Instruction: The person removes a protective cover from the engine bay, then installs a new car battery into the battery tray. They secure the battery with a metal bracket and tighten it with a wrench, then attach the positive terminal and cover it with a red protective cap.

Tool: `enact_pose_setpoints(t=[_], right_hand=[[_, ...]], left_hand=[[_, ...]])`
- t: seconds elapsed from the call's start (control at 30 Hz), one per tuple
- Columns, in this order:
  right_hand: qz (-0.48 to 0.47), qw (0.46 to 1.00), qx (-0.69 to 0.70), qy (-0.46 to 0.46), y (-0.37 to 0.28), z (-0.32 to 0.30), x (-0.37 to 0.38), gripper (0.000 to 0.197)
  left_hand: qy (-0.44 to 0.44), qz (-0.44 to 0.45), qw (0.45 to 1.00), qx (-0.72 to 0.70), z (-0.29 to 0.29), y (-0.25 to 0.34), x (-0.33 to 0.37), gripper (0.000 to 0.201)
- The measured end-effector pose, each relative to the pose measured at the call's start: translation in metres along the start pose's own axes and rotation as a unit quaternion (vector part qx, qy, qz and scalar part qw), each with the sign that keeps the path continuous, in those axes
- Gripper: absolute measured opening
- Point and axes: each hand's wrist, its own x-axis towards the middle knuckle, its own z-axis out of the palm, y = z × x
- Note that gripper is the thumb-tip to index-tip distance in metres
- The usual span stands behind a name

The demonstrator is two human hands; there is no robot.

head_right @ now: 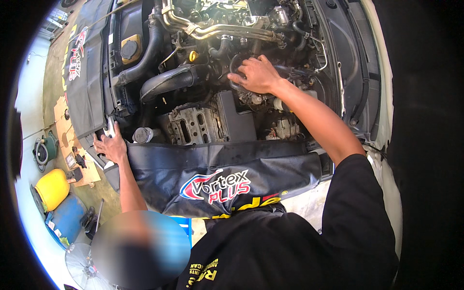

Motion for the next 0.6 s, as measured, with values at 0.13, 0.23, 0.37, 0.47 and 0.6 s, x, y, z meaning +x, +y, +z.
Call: enact_pose_setpoints(t=[0.13, 0.23, 0.37, 0.47, 0.6], right_hand=[[0.065, 0.997, 0.020, -0.037, 0.011, 0.000, 0.003, 0.068], [0.085, 0.991, -0.001, -0.104, -0.002, -0.011, 0.011, 0.072], [0.104, 0.991, 0.014, -0.078, -0.002, -0.001, 0.007, 0.073], [0.111, 0.990, 0.017, -0.091, -0.008, -0.014, 0.011, 0.072], [0.106, 0.988, 0.010, -0.113, 0.002, -0.005, 0.013, 0.067]], left_hand=[[-0.001, -0.002, 1.000, 0.014, 0.004, -0.002, 0.002, 0.086], [0.013, 0.016, 1.000, 0.011, 0.002, -0.001, 0.001, 0.083], [-0.010, -0.008, 0.999, 0.030, 0.004, -0.004, -0.001, 0.085], [0.001, -0.003, 1.000, 0.019, 0.005, -0.010, 0.001, 0.089], [-0.010, -0.007, 1.000, 0.020, 0.005, -0.005, 0.001, 0.088]])
